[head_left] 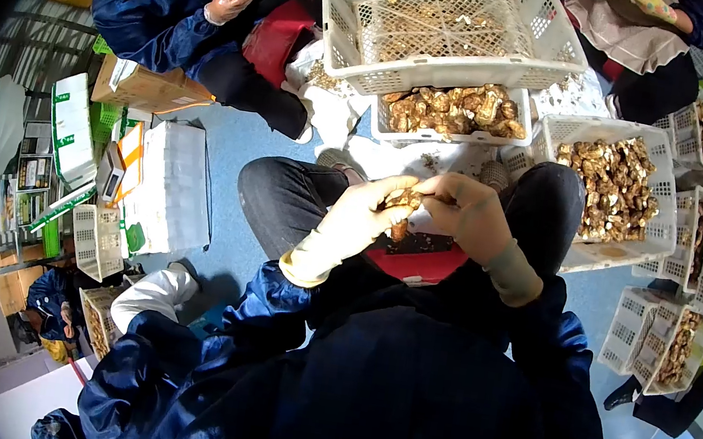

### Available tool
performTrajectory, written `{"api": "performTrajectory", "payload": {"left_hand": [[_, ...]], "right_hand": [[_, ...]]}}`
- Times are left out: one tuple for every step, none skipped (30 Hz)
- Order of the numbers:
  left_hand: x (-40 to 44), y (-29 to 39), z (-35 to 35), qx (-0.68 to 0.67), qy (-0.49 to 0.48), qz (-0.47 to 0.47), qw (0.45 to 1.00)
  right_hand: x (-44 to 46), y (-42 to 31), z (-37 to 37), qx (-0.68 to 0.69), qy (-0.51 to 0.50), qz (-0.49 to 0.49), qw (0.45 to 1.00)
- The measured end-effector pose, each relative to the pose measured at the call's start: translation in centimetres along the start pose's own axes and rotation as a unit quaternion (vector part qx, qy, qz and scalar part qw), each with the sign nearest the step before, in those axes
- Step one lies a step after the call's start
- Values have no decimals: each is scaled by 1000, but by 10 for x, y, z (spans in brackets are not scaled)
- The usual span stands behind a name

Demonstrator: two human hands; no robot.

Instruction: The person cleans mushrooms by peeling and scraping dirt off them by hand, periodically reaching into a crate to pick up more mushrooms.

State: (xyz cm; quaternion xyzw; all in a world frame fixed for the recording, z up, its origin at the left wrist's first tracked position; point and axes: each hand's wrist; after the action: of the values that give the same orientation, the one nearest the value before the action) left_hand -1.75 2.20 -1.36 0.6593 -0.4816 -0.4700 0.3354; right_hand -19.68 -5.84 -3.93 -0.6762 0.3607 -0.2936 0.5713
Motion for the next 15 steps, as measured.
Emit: {"api": "performTrajectory", "payload": {"left_hand": [[-1,1,2,-1,9,6,1000],[-2,3,4,-2,19,11,1000],[-3,4,5,-4,30,15,999],[-3,6,5,19,44,32,998],[-3,8,5,42,58,47,996],[-3,9,5,64,71,63,993],[-3,8,6,91,78,82,989],[-2,5,6,118,84,101,984],[-1,3,7,145,89,120,978],[-2,4,7,141,87,124,978],[-2,5,6,138,84,128,979],[-2,6,6,135,82,131,979],[-2,7,5,146,89,138,976],[-2,7,6,157,95,146,972],[-2,7,6,167,101,153,969]], "right_hand": [[0,-2,0,-7,9,29,1000],[0,-6,-3,-14,7,40,999],[1,-14,-6,-20,3,52,998],[1,-18,-8,-26,-1,63,998],[1,-12,-5,-5,2,19,1000],[1,-5,1,15,5,-24,1000],[1,1,3,35,9,-67,997],[0,5,4,19,24,-82,996],[1,3,5,3,40,-97,995],[2,1,6,-13,55,-112,992],[2,0,2,-22,38,-57,997],[2,-1,-3,-30,20,-3,999],[2,-2,-6,-38,1,50,998],[3,-1,-5,-17,-5,16,1000],[2,1,-3,3,-11,-17,1000]]}}
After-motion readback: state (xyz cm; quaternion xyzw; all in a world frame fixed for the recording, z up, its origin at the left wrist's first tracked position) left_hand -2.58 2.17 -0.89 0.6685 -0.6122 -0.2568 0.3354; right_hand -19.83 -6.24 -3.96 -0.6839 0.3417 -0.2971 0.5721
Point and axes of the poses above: each hand's wrist, its own x-axis towards the middle knuckle, its own z-axis out of the palm, y = z × x, and after that the axes turned 6 degrees about y, right-handed
